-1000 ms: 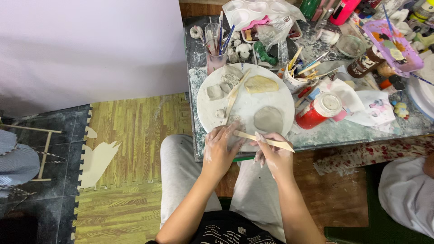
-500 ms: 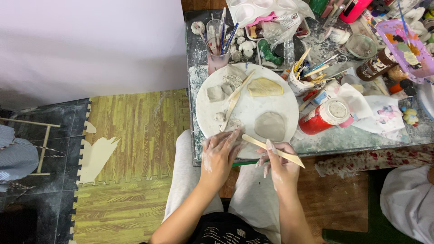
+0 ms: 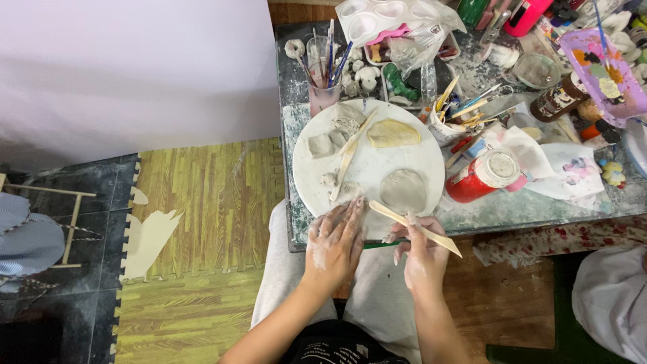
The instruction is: The person kneads and shapes a lump of clay on a white plate using their hands and a wooden modeling tool. They repeatedly flatten, smooth, and refine the clay's edges and surface, occasionally switching between hand shaping and tool use.
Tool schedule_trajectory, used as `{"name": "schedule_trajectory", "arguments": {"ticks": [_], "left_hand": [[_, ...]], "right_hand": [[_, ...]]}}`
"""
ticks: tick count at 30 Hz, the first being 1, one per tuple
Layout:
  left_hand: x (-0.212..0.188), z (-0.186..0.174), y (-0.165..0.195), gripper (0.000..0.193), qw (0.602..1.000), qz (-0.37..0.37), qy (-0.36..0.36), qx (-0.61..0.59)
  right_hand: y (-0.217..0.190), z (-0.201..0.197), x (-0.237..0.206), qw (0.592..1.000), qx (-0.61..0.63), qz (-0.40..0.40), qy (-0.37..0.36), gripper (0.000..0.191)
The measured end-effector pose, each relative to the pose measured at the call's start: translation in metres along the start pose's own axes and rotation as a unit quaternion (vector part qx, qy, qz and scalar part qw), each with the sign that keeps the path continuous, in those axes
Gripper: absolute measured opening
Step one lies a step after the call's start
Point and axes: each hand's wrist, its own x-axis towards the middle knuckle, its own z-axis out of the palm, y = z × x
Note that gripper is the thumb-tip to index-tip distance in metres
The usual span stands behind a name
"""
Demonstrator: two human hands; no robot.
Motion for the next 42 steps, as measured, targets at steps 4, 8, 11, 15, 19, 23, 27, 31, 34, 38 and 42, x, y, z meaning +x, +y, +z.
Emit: {"name": "schedule_trajectory", "arguments": {"ticks": [4, 8, 11, 15, 19, 23, 27, 31, 34, 38, 42], "left_hand": [[-0.005, 0.013, 0.004, 0.058, 0.999, -0.004, -0.014, 0.031], [-0.008, 0.022, 0.006, 0.059, 0.997, -0.009, -0.020, 0.068], [-0.007, 0.022, 0.005, 0.060, 0.996, 0.001, -0.022, 0.089], [-0.004, 0.017, 0.001, 0.068, 0.999, -0.017, -0.048, -0.013], [-0.002, 0.022, 0.005, 0.068, 0.998, -0.030, -0.044, 0.027], [-0.003, 0.035, 0.009, 0.069, 0.995, -0.007, -0.029, 0.099], [-0.005, 0.042, 0.011, 0.072, 0.980, 0.037, -0.057, 0.188], [0.005, 0.035, 0.005, 0.072, 0.977, 0.075, -0.049, 0.195], [0.012, 0.020, -0.007, 0.069, 0.995, 0.051, -0.079, 0.036], [0.012, 0.011, -0.010, 0.072, 0.997, 0.024, -0.061, -0.052], [0.012, 0.020, -0.006, 0.065, 0.998, 0.054, -0.030, 0.020]], "right_hand": [[0.004, -0.003, -0.001, 0.999, 0.001, -0.050, 0.011, 0.015], [-0.001, -0.009, 0.000, 0.998, 0.009, -0.065, 0.027, 0.016], [-0.008, -0.016, -0.002, 0.997, 0.008, -0.062, 0.041, 0.017], [-0.015, -0.020, -0.004, 0.996, 0.004, -0.064, 0.065, 0.019], [-0.018, -0.021, -0.006, 0.995, 0.000, -0.073, 0.061, 0.020], [-0.019, -0.020, -0.005, 0.996, 0.000, -0.071, 0.055, 0.021], [-0.020, -0.019, -0.005, 0.997, -0.011, -0.061, 0.055, 0.021], [-0.022, -0.021, -0.006, 0.996, -0.002, -0.075, 0.041, 0.020], [-0.022, -0.026, -0.006, 0.995, 0.015, -0.082, 0.051, 0.018], [-0.019, -0.030, -0.004, 0.996, 0.021, -0.074, 0.040, 0.013], [-0.012, -0.024, 0.004, 0.996, -0.047, -0.076, -0.016, 0.012]]}}
